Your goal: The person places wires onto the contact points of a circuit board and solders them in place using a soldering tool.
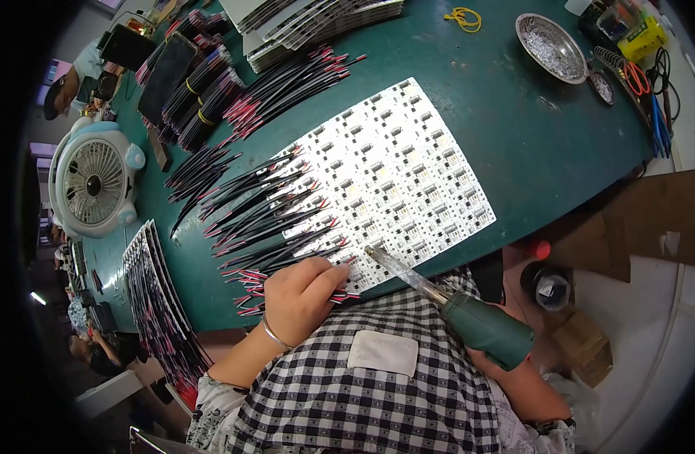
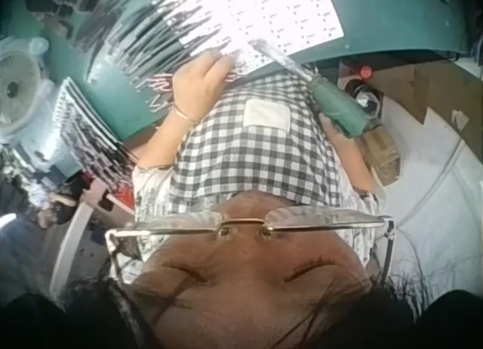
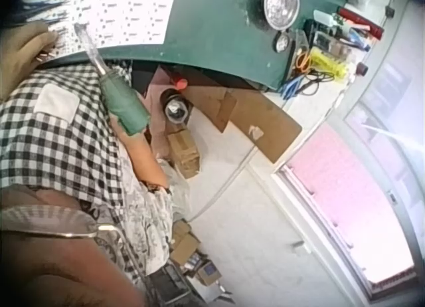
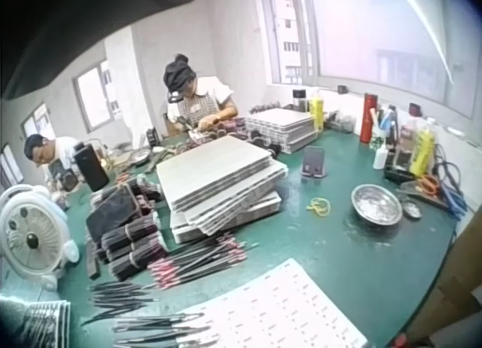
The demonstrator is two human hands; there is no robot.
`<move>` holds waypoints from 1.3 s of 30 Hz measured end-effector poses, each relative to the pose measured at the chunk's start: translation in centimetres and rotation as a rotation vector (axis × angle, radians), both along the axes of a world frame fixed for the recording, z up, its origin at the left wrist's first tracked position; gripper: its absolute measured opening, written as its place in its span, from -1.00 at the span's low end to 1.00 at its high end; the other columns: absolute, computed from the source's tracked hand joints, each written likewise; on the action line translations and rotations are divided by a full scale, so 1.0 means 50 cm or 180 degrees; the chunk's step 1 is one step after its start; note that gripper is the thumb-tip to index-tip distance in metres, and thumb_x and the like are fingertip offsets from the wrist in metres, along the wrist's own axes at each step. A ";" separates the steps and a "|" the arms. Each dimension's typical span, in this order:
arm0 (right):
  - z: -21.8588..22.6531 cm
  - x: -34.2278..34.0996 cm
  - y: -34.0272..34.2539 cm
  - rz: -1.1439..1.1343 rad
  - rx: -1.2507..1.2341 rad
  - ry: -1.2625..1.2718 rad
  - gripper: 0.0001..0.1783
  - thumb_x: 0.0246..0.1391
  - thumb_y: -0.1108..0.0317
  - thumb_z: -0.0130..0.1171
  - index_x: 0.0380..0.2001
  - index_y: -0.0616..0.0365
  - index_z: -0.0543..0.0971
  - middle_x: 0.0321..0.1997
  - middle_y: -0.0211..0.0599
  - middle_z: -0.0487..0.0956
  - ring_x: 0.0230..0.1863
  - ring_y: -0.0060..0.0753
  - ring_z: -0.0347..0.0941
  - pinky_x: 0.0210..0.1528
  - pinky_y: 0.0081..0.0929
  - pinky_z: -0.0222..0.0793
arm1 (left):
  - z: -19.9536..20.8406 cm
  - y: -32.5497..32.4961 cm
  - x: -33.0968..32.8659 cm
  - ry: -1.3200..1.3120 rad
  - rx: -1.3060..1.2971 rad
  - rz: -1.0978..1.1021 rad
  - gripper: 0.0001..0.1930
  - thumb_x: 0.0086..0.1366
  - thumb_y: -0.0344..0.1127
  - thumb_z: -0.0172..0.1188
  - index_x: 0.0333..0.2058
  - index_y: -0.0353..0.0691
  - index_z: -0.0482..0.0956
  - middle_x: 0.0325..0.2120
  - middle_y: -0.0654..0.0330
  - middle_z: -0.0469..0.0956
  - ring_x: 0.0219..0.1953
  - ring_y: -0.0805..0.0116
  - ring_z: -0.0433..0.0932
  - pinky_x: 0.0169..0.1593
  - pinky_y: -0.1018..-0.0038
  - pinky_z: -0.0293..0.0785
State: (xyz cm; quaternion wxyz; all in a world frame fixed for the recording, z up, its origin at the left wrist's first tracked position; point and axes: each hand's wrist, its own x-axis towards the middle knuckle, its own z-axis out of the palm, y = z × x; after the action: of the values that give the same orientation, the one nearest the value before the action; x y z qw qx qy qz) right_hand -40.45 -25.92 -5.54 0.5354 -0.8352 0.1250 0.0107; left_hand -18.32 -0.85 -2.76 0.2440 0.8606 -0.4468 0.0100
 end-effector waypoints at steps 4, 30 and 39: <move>0.027 0.029 0.003 0.0308 -0.0678 -0.0046 -0.55 -0.04 0.33 0.26 -0.05 0.27 0.49 -0.11 -0.15 0.57 -0.10 -0.20 0.54 -0.05 -0.39 0.44 | -0.005 -0.001 0.000 -0.0234 0.0001 -0.0074 -0.63 -0.18 -0.48 0.23 -0.27 -0.07 0.64 -0.46 0.32 0.51 -0.54 0.38 0.50 -0.53 0.49 0.39; 0.042 0.061 0.017 0.0314 -0.0959 -0.0173 -0.70 0.00 0.26 0.22 -0.20 0.17 0.60 -0.18 -0.19 0.61 -0.18 -0.18 0.57 -0.14 -0.35 0.48 | -0.009 -0.008 0.014 0.0113 -0.0120 0.0033 -0.76 -0.04 -0.41 0.25 -0.31 -0.04 0.66 -0.53 0.35 0.48 -0.60 0.38 0.47 -0.57 0.47 0.37; 0.052 0.071 0.012 0.0463 -0.0979 -0.0470 -0.70 -0.02 0.26 0.24 -0.21 0.17 0.60 -0.22 -0.20 0.60 -0.21 -0.18 0.56 -0.18 -0.37 0.46 | 0.002 -0.007 0.018 0.0411 -0.0031 0.0052 -0.62 -0.20 -0.56 0.27 -0.31 -0.07 0.67 -0.47 0.28 0.50 -0.49 0.31 0.52 -0.47 0.45 0.43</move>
State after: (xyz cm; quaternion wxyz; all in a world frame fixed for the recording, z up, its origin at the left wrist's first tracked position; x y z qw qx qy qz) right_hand -36.91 -25.30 -2.97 0.4069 -0.9126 0.0248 -0.0312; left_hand -17.43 -1.18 -2.68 0.2764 0.8619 -0.4231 -0.0413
